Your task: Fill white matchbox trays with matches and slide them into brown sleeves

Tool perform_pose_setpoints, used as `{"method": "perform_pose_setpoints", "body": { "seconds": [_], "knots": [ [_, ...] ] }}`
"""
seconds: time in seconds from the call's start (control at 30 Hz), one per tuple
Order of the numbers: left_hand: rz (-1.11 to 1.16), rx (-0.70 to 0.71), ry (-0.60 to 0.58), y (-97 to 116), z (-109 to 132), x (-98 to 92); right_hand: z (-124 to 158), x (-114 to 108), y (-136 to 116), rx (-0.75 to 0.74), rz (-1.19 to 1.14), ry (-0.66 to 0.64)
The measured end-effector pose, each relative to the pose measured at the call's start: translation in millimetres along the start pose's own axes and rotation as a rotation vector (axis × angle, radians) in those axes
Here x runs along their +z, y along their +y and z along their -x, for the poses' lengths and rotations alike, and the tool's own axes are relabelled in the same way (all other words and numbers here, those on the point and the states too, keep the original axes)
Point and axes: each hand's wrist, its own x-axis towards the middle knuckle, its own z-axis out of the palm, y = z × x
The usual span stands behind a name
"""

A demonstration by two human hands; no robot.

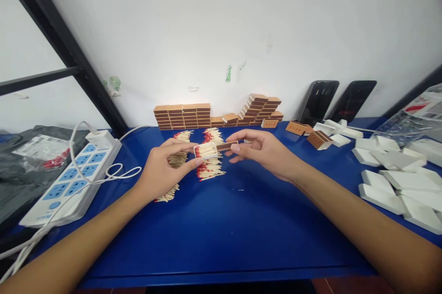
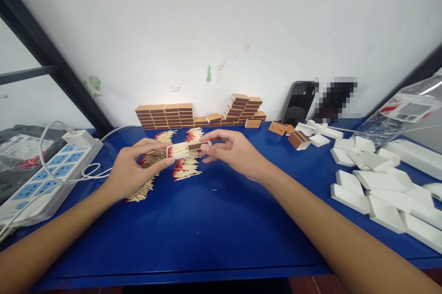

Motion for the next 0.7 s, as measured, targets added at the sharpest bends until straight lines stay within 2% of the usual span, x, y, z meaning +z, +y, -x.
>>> {"method": "perform_pose_setpoints", "body": {
  "seconds": [0.17, 0.43, 0.7],
  "knots": [
    [0.011, -0.022, 0.001, 0.7, -0.2, 0.1, 2.1, 0.1, 0.3, 0.051, 0.021, -0.001],
    [0.034, -0.023, -0.004, 0.1, 0.0, 1.4, 0.4, 2.5, 0.1, -0.019, 0.046, 0.018],
    [0.049, 0.006, -0.043, -1.2, -0.4, -0.4, 3.2, 6.7, -2.4, 0.05, 0.047, 0.042]
  ]
}}
